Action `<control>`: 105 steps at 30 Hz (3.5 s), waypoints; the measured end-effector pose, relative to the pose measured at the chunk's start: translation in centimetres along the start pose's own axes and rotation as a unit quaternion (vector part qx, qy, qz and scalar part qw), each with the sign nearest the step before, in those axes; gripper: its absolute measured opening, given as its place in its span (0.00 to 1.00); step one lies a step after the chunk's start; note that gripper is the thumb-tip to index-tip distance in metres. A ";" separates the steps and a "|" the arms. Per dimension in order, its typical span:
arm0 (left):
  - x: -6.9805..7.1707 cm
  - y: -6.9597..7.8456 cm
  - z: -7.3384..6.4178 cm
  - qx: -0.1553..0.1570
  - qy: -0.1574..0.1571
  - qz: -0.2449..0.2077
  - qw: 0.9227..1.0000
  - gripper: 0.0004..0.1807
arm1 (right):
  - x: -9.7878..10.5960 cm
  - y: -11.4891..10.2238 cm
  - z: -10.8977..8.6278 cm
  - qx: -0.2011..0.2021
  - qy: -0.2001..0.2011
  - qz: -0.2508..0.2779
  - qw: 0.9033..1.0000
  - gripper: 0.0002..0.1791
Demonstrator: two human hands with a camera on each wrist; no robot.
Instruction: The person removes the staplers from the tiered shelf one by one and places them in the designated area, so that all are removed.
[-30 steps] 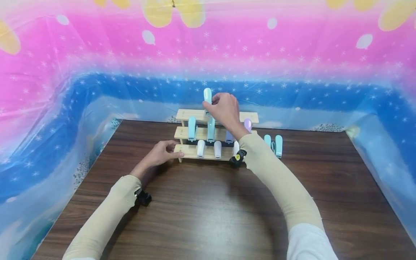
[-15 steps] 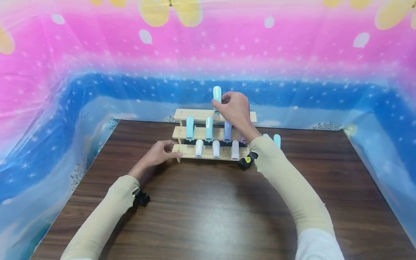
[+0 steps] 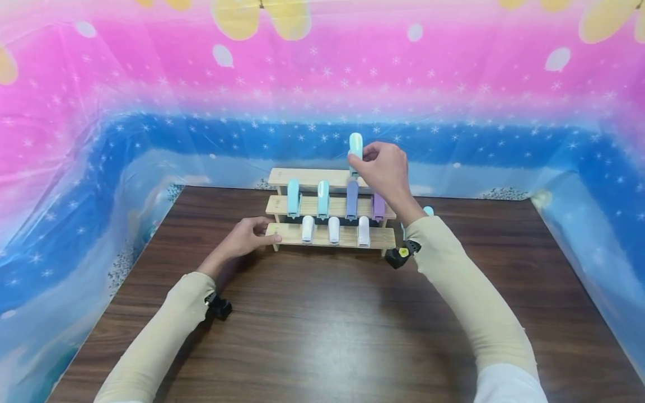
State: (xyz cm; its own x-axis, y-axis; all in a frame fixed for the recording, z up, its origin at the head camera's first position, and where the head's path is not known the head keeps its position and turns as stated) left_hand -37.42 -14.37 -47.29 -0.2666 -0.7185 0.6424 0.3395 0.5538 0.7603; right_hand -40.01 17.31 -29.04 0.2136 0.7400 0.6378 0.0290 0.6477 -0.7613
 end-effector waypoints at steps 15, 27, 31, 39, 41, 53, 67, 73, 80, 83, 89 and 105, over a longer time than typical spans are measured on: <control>0.0 0.0 0.1 -0.009 -0.001 -0.010 1.000 0.37 | 3.7 3.1 -0.7 -0.020 0.028 -0.008 0.999 0.35; 0.1 0.0 0.1 -0.013 0.000 -0.003 1.000 0.36 | 5.9 6.9 -1.1 -0.053 0.027 -0.009 0.998 0.36; 0.0 0.1 0.1 -0.012 -0.001 -0.002 1.000 0.36 | 6.3 8.5 -1.2 -0.071 0.024 -0.005 0.997 0.35; 0.0 0.1 0.1 -0.010 -0.002 -0.001 1.000 0.37 | 7.2 11.5 -1.6 -0.092 0.030 -0.018 0.995 0.32; -0.1 0.1 0.1 -0.011 -0.002 -0.001 1.000 0.37 | 7.5 12.3 -1.7 -0.092 0.038 -0.025 0.995 0.31; 0.0 0.2 0.0 -0.008 -0.002 -0.004 1.000 0.36 | 8.7 16.4 -1.9 -0.113 0.059 -0.044 0.991 0.31; 0.0 0.2 0.1 -0.012 0.001 0.001 1.000 0.34 | 8.9 20.8 -2.4 -0.140 0.070 -0.071 0.985 0.30; 0.1 0.1 0.2 -0.013 0.003 0.005 1.000 0.34 | 8.4 22.9 -2.8 -0.160 0.063 -0.068 0.983 0.33; 0.0 0.1 0.1 -0.013 0.001 0.000 1.000 0.34 | 7.3 25.1 -3.1 -0.182 0.047 -0.063 0.980 0.34; 0.0 0.1 0.1 -0.012 0.000 -0.003 1.000 0.33 | 6.8 25.9 -3.2 -0.187 0.041 -0.062 0.979 0.36; 0.0 0.1 0.1 -0.010 0.000 0.001 1.000 0.34 | 6.2 27.0 -3.2 -0.190 0.042 -0.066 0.979 0.35; 0.0 0.0 0.1 -0.009 0.007 0.002 1.000 0.33 | 5.0 28.1 -3.7 -0.210 0.033 -0.060 0.975 0.38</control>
State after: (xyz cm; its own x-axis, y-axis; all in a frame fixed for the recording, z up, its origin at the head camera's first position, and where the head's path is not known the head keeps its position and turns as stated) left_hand -37.55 -14.35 -47.25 -0.2524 -0.7221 0.6440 0.3565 0.5494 0.7557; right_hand -34.54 38.58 -47.70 0.2454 0.6416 0.7267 0.4522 0.5873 -0.6712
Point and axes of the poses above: each hand's wrist, its own z-axis towards the middle knuckle, its own x-axis out of the back of the hand, y = z × x, the point moved 10 cm from there along z, towards the middle knuckle, and after that the axes turned 13 degrees about -x, right-handed, at the moved point
